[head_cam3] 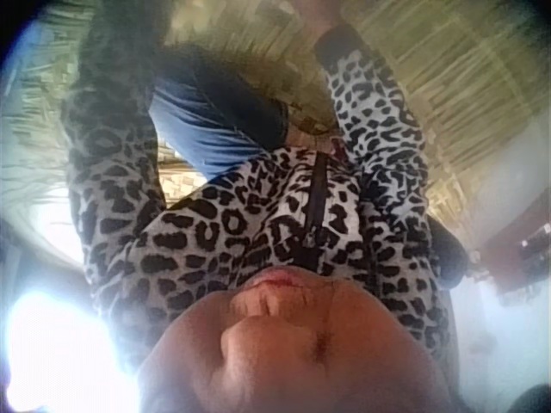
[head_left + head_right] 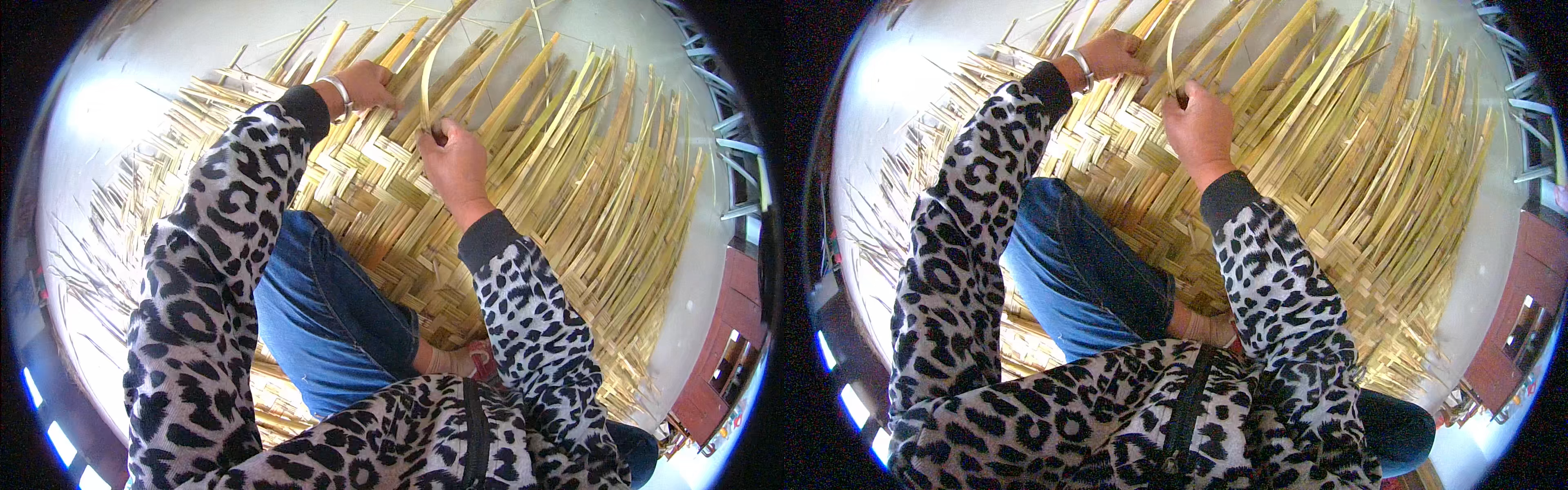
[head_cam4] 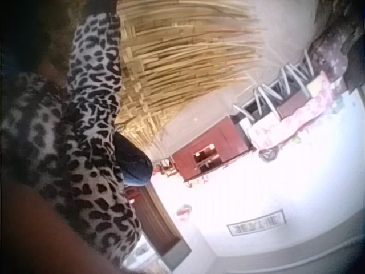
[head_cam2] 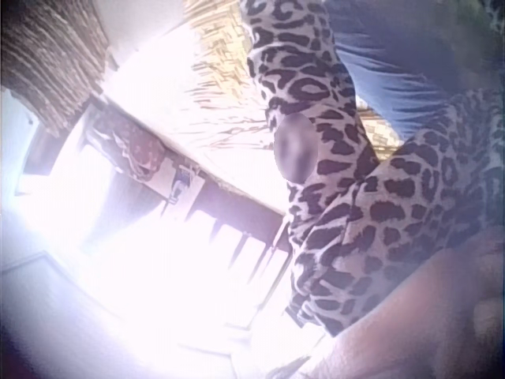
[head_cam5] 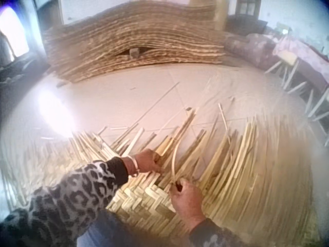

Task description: The person sits on the floor and weaves a large flat mat using dried palm leaves. They interlace the leaves by hand, repeatedly threading and tightening the weave to expand the mat's surface area.

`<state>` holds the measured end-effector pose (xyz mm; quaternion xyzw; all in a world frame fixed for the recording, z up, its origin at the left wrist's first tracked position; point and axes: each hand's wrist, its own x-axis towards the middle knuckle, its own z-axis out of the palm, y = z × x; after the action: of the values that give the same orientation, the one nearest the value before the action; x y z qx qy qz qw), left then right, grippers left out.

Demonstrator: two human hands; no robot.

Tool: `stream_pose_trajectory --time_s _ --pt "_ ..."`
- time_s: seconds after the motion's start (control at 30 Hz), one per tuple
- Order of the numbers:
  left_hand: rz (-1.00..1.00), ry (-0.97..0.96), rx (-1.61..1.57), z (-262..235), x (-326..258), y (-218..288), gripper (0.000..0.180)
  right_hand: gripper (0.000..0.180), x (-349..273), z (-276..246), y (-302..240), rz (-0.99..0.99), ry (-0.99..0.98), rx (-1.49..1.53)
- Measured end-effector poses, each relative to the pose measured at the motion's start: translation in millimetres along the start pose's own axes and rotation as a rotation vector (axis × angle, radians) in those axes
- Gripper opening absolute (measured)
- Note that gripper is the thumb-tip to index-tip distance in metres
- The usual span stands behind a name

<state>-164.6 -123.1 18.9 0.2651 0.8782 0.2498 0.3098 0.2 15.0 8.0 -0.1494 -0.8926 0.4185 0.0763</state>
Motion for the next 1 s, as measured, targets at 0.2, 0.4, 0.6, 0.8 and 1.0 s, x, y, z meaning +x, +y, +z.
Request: stream_pose_trajectory --time_s 0.2,0.4,0.6,0.8,1.0 --pt "0.039 0.143 -0.011 11.7 -5.3 -7.6 0.047 0.025 0.3 -1.2 -3.7 0.026 -0.012 0.008" --pt "0.014 0.108 -0.280 21.6 4.7 -4.7 0.041 0.026 -1.8 -1.2 -4.4 0.017 0.023 -0.043" --pt "-0.049 -0.050 -0.370 21.8 14.6 5.5 0.047 0.021 -6.8 0.1 -6.2 0.029 0.097 0.030" --pt "-0.081 0.144 -0.082 36.4 17.5 9.7 0.072 0.017 -10.7 4.6 -6.9 0.036 0.180 0.110" --pt "-0.078 0.217 -0.113 35.1 7.1 4.3 0.068 0.018 -9.2 7.5 -1.8 0.133 0.171 0.133"
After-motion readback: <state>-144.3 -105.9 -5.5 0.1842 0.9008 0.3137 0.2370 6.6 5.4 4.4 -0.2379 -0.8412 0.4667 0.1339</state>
